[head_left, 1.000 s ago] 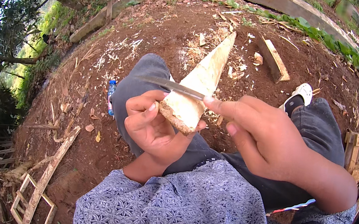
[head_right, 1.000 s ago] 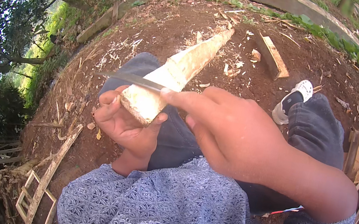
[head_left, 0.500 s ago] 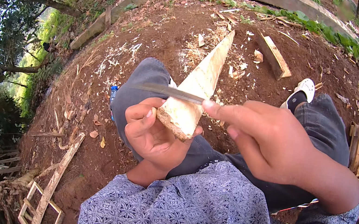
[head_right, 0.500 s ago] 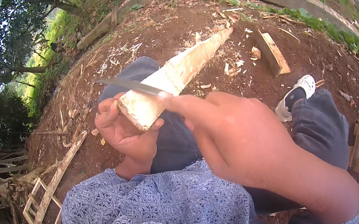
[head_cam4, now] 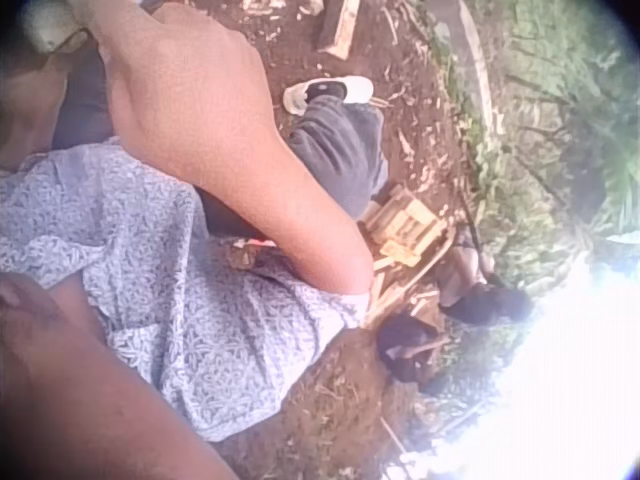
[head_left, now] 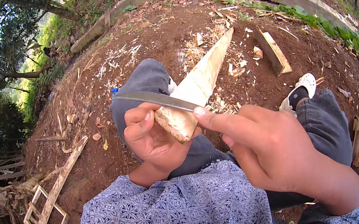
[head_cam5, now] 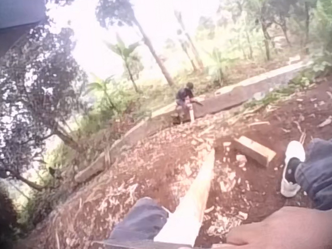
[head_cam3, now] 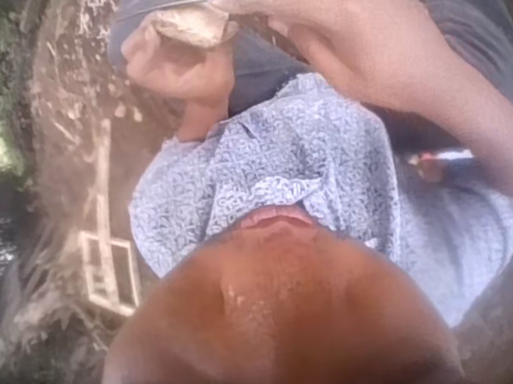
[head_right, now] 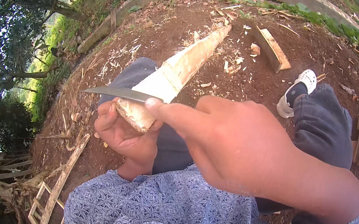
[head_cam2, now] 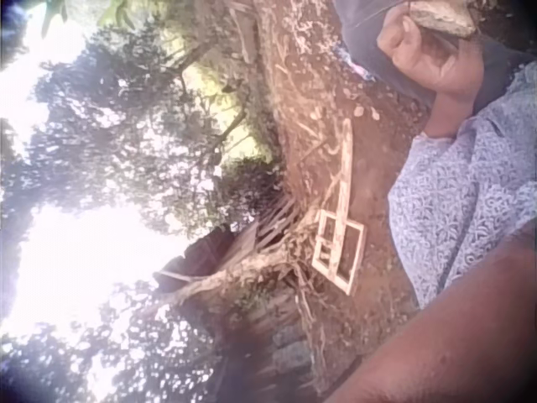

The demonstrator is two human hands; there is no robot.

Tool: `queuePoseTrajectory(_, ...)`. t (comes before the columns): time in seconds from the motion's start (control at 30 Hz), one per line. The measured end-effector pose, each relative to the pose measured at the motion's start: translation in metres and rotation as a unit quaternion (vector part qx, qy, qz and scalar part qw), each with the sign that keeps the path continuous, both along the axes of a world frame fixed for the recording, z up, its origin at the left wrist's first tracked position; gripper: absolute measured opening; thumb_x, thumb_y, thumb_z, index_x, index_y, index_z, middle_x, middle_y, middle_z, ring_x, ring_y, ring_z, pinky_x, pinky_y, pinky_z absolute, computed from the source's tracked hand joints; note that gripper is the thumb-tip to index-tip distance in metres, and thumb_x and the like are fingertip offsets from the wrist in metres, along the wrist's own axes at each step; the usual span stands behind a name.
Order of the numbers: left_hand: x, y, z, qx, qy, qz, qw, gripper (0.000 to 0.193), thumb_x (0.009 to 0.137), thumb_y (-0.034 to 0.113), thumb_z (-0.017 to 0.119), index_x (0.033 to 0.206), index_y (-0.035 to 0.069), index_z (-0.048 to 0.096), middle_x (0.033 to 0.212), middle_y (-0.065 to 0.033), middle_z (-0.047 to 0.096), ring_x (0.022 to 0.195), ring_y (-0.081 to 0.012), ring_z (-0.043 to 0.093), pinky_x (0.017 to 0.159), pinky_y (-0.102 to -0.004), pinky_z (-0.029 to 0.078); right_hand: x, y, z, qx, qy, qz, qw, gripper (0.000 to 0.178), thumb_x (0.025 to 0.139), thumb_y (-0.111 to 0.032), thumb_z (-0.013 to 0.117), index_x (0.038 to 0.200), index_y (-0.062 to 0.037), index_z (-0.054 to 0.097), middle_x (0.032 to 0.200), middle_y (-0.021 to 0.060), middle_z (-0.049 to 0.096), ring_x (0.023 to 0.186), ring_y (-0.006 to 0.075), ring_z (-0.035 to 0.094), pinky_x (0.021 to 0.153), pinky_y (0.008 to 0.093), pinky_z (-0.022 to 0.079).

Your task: The person sits on the ground and carves a piece of wood using a chisel and hammer. They then switch to a knife to further shape and smooth the wood, creating a pointed tip.

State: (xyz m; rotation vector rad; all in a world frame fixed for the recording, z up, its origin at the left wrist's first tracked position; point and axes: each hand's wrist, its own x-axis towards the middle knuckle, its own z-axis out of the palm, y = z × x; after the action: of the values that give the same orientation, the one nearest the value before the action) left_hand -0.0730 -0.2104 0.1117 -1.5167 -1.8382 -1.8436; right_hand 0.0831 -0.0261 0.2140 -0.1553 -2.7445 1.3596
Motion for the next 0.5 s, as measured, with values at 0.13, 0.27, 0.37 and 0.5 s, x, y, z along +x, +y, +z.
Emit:
queuePoseTrajectory(0.13, 0.002, 0.001, 0.001, -0.017, -0.013, -0.011, 1.0, 0.095, 0.07, -0.007, 0.09, 0.143, 0.016, 0.034, 0.129, -0.0139, 0.044, 0.119, -0.0313, 0.062, 0.095, -0.0418, 0.061, -0.005, 0.007, -0.017, -0.017, 0.051, -0.022, 0.998, 0.047, 0.089, -0.001, 0.062, 0.134, -0.0123, 0.066, 0.08, 0.013, 0.066, 0.071, 0.0318, 0.068, 0.064, 0.0421, 0.053)
queuePoseTrajectory(0.27, 0.005, 0.005, -0.001, 0.001, -0.031, -0.016, 0.999, 0.093, 0.072, -0.011, 0.087, 0.143, 0.016, 0.034, 0.129, -0.0142, 0.044, 0.119, -0.0323, 0.062, 0.095, -0.0438, 0.061, 0.0, 0.004, -0.001, 0.029, 0.025, -0.001, 0.999, 0.048, 0.088, -0.001, 0.063, 0.135, -0.0123, 0.066, 0.08, 0.0126, 0.067, 0.071, 0.0311, 0.068, 0.062, 0.0419, 0.053)
queuePoseTrajectory(0.37, 0.005, 0.004, 0.001, -0.008, -0.033, -0.043, 0.998, 0.092, 0.073, -0.012, 0.086, 0.143, 0.015, 0.034, 0.129, -0.0146, 0.044, 0.119, -0.0321, 0.062, 0.097, -0.0443, 0.061, 0.0, 0.005, -0.009, 0.03, 0.018, -0.015, 0.999, 0.05, 0.087, -0.001, 0.063, 0.135, -0.0122, 0.066, 0.08, 0.0121, 0.067, 0.071, 0.0309, 0.068, 0.062, 0.0418, 0.053)
queuePoseTrajectory(0.5, 0.006, 0.007, -0.003, 0.003, -0.017, -0.011, 1.0, 0.095, 0.069, -0.008, 0.091, 0.143, 0.016, 0.035, 0.127, -0.0134, 0.045, 0.116, -0.0295, 0.063, 0.093, -0.0396, 0.061, 0.004, 0.002, -0.007, 0.014, 0.032, -0.008, 0.999, 0.053, 0.087, -0.001, 0.063, 0.138, -0.0124, 0.064, 0.08, 0.0119, 0.067, 0.072, 0.0311, 0.068, 0.063, 0.0414, 0.054)
